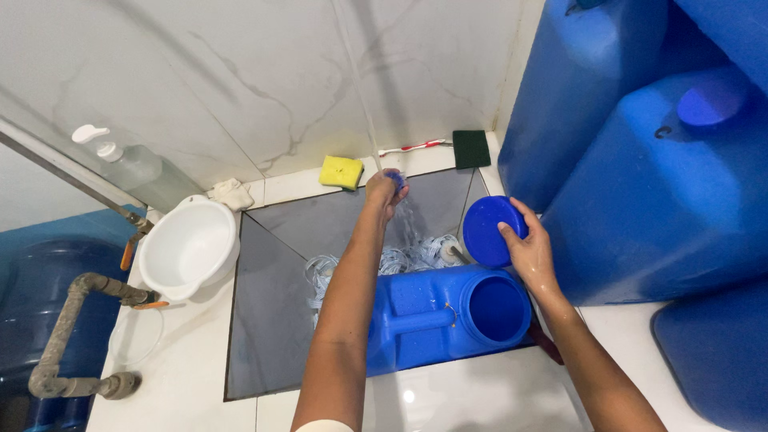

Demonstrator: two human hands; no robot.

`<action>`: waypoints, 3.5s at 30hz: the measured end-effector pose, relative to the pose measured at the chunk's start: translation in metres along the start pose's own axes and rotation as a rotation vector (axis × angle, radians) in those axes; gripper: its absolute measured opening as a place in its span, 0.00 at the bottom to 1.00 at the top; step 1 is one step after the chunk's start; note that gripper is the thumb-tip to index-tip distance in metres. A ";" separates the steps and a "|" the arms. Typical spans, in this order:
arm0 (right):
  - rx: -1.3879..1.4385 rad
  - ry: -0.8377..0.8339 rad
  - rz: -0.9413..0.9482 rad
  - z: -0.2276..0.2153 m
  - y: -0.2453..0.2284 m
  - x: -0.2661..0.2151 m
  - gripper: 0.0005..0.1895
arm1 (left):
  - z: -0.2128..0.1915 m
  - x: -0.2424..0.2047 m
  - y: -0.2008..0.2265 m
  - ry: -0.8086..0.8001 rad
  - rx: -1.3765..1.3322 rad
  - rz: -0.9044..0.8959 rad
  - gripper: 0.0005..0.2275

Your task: The person cleans two large plastic jerrycans, one blue and one green, in a tiled utility area. They use scissors to cut off the plastic seals from the lids, then scrub the lids and containers with a sponge and rinse them under running water. The person also uses a toothbrush to clean the rim of the blue container before placing the cleaned blue jerrycan back among other stored containers.

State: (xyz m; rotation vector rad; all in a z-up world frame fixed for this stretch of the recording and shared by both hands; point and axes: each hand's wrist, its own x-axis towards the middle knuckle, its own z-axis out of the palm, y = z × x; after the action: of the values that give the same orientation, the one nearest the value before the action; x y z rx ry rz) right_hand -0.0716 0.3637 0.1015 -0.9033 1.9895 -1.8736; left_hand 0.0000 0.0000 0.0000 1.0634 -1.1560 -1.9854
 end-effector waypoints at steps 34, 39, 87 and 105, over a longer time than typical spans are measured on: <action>0.005 0.023 -0.080 -0.026 -0.026 -0.038 0.25 | -0.040 -0.046 0.006 -0.052 0.487 -0.077 0.16; 0.004 0.016 -0.127 -0.029 -0.022 -0.035 0.25 | -0.092 -0.155 0.039 -0.130 1.414 0.201 0.24; 0.161 -0.042 -0.080 -0.020 -0.057 -0.034 0.28 | -0.105 -0.395 0.040 0.005 1.436 0.254 0.17; -0.384 -0.533 0.029 0.244 0.028 0.154 0.28 | -0.025 -0.314 -0.038 -0.288 1.725 0.930 0.10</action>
State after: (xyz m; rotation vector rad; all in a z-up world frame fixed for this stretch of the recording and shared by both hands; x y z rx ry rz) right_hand -0.0559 0.0758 0.0758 -1.2992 2.0113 -1.0824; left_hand 0.1746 0.2567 0.0646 0.5176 -2.8667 -0.0703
